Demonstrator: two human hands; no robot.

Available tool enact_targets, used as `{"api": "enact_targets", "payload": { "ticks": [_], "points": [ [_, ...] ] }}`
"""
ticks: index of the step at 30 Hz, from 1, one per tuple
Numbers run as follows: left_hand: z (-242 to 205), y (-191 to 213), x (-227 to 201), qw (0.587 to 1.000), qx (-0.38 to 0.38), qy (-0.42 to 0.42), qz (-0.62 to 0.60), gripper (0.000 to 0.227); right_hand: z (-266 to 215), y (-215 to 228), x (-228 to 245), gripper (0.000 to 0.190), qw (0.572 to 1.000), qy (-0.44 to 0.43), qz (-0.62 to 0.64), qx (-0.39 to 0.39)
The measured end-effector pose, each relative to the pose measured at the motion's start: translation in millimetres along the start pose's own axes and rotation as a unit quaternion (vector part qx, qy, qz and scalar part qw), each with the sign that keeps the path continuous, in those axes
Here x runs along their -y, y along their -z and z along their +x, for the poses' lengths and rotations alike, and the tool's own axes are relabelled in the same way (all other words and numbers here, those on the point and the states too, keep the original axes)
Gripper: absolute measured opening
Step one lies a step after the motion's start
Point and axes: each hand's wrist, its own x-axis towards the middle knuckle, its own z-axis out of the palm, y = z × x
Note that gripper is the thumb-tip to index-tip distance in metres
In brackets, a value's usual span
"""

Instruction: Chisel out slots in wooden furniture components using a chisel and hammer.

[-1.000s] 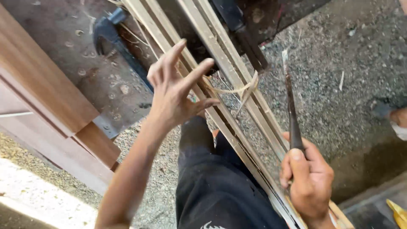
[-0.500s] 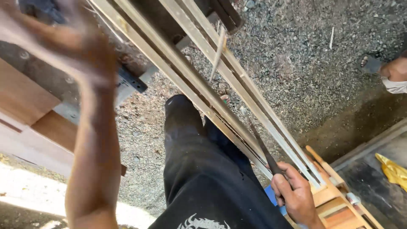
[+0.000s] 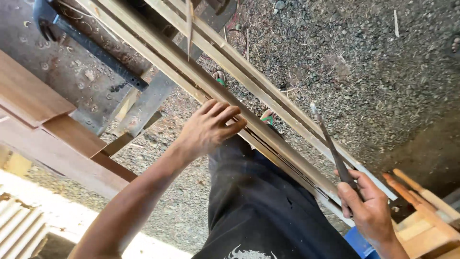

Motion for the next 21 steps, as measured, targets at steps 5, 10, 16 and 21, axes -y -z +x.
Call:
{"api": "enact_targets", "payload": {
  "ticks": [5, 10, 16, 21],
  "points": [
    [12, 0, -11, 0.992, 0.09, -0.085, -0.023, 0.051, -10, 17, -23, 0.035, 1.0, 0.008, 0.001, -0.011],
    [20, -7, -2, 0.977, 0.101, -0.172, 0.082, 0.064, -13, 16, -32, 0.035, 1.0, 0.016, 0.01, -0.012],
    [19, -13, 9, 0.976, 0.003, 0.074, -0.207, 0.031, -15, 10, -35, 0.034, 1.0, 0.011, -0.011, 0.003],
    [-38, -42, 59, 0.872, -0.149, 0.257, -0.388, 0.021, -10, -18, -21, 0.045, 0.996, -0.038, -0.004, 0.075]
  ]
}}
